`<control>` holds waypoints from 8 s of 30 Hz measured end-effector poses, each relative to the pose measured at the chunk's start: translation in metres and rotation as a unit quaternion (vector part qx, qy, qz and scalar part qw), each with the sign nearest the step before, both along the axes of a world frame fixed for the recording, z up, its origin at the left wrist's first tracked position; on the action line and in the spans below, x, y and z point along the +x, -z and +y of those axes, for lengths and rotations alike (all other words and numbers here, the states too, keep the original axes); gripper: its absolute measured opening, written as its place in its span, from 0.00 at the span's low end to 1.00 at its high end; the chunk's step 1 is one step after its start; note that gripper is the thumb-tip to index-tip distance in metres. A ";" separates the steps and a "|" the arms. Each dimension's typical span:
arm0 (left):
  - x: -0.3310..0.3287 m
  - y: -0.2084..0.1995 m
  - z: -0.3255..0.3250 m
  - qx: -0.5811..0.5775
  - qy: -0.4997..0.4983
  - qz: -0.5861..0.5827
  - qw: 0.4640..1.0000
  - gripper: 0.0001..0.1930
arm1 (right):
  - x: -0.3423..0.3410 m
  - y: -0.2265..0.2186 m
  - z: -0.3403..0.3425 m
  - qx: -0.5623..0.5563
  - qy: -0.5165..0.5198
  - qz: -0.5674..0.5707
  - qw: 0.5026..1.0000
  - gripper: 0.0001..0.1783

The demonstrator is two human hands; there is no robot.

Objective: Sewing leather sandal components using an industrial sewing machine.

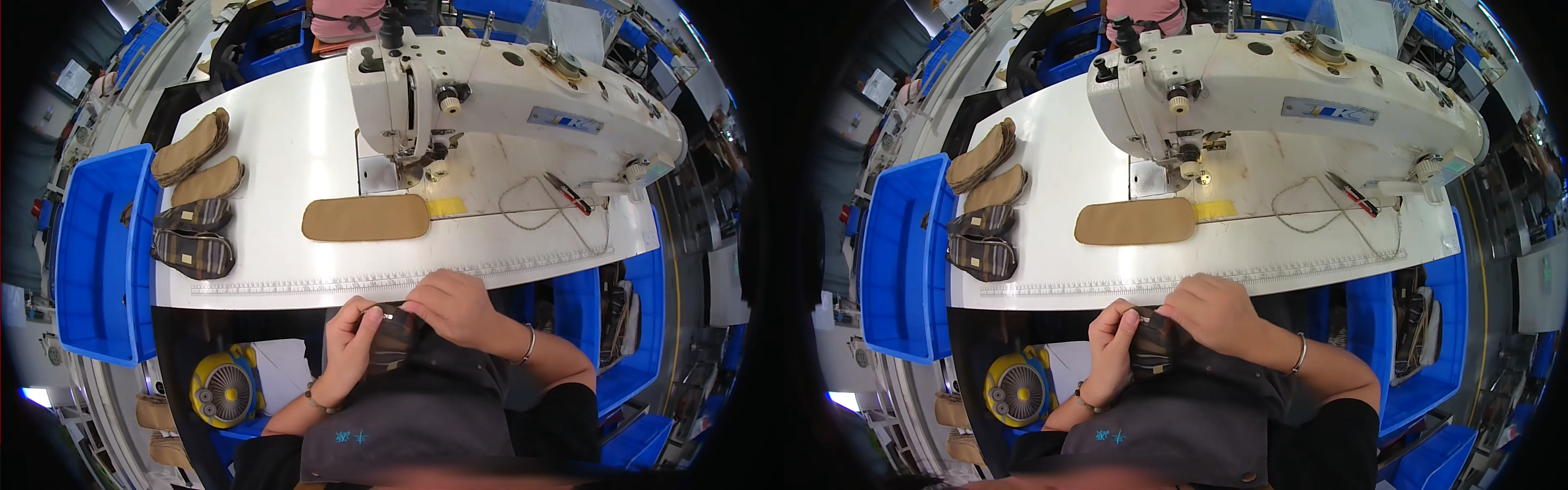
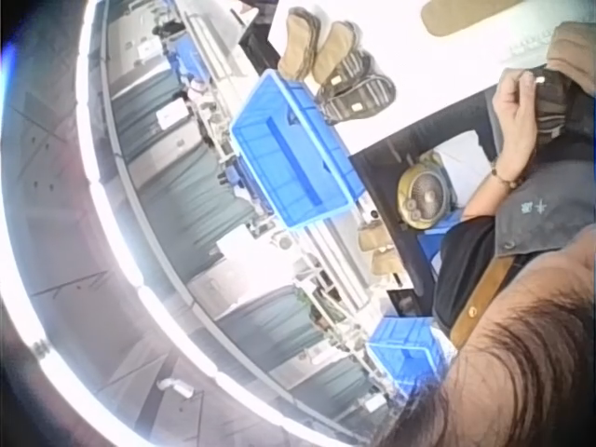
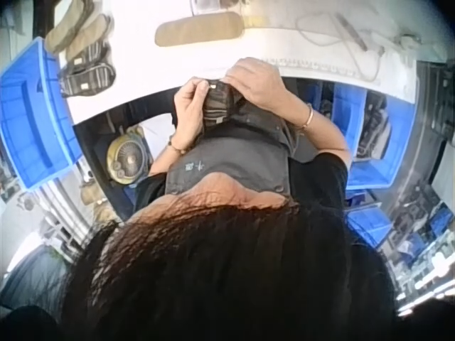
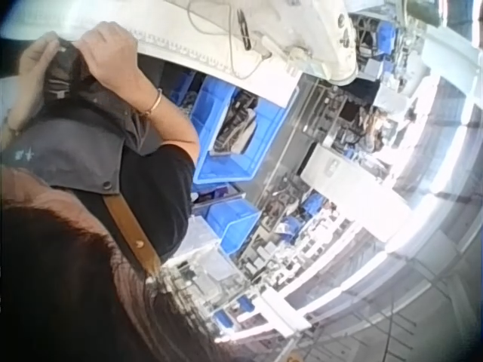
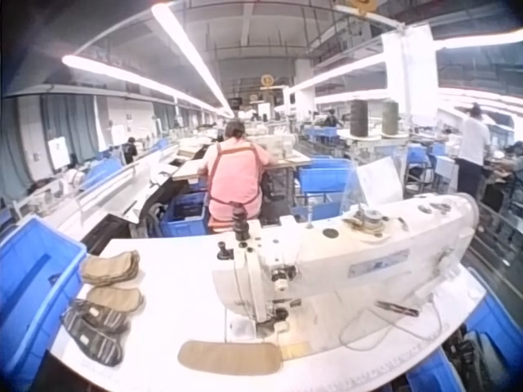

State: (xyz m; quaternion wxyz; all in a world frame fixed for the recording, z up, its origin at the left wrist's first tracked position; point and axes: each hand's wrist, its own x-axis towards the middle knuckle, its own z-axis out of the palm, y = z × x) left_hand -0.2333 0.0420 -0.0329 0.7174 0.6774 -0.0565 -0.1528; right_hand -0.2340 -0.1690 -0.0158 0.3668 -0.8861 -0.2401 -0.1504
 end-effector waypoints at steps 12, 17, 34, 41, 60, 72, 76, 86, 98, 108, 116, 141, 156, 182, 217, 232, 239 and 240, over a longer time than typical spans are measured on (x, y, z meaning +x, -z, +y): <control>0.099 -0.104 0.014 0.334 0.138 -0.350 0.864 0.03 | 0.107 0.020 -0.035 -0.228 -0.112 -0.093 0.963 0.38; 0.175 -0.081 -0.025 0.333 0.215 -0.363 0.843 0.06 | 0.128 0.030 -0.018 -0.190 -0.132 -0.109 0.967 0.37; 0.229 -0.054 -0.051 0.400 0.364 -0.244 0.805 0.10 | 0.122 0.028 -0.030 -0.201 -0.165 0.000 0.966 0.27; 0.232 -0.056 -0.052 0.403 0.315 -0.146 0.847 0.26 | 0.111 0.034 -0.029 -0.234 -0.091 -0.202 0.947 0.16; 0.245 -0.024 -0.048 0.318 0.314 -0.196 0.873 0.12 | 0.133 0.024 -0.027 -0.230 0.020 -0.326 0.917 0.12; 0.227 -0.040 -0.048 0.403 0.252 -0.335 0.814 0.05 | 0.128 0.028 -0.026 -0.276 -0.039 -0.272 0.921 0.13; 0.225 -0.035 -0.049 0.406 0.218 -0.369 0.807 0.04 | 0.127 0.026 -0.025 -0.259 -0.044 -0.288 0.921 0.13; 0.226 -0.036 -0.050 0.402 0.210 -0.380 0.806 0.04 | 0.124 0.032 -0.024 -0.261 -0.029 -0.269 0.927 0.13; 0.226 -0.033 -0.053 0.408 0.183 -0.387 0.806 0.05 | 0.117 0.022 -0.021 -0.299 -0.032 -0.201 0.932 0.17; 0.225 -0.030 -0.054 0.397 0.168 -0.391 0.813 0.06 | 0.114 0.021 -0.020 -0.316 -0.016 -0.186 0.930 0.19; 0.223 -0.035 -0.055 0.358 0.175 -0.286 0.872 0.09 | 0.112 0.018 -0.021 -0.326 -0.030 -0.173 0.929 0.23; 0.262 -0.009 -0.075 0.468 0.165 -0.340 0.799 0.16 | 0.126 0.028 -0.037 -0.436 0.032 -0.139 0.889 0.27; 0.272 0.011 -0.070 0.310 0.145 -0.403 0.849 0.14 | 0.134 0.027 -0.040 -0.344 0.030 -0.138 0.928 0.22; 0.233 -0.017 -0.045 0.323 0.173 -0.532 0.763 0.11 | 0.152 0.052 -0.052 -0.030 0.044 -0.050 0.997 0.10; 0.229 -0.012 -0.043 0.366 0.146 -0.539 0.745 0.11 | 0.133 0.042 -0.043 -0.245 -0.005 -0.158 0.957 0.21; 0.218 -0.017 -0.054 0.370 0.136 -0.596 0.700 0.05 | 0.131 0.038 -0.043 -0.243 0.006 -0.166 0.956 0.18; 0.218 -0.013 -0.053 0.400 0.136 -0.605 0.675 0.05 | 0.130 0.028 -0.041 -0.242 0.010 -0.186 0.952 0.17; 0.220 -0.009 -0.051 0.377 0.129 -0.598 0.696 0.05 | 0.130 0.025 -0.041 -0.232 0.001 -0.170 0.958 0.14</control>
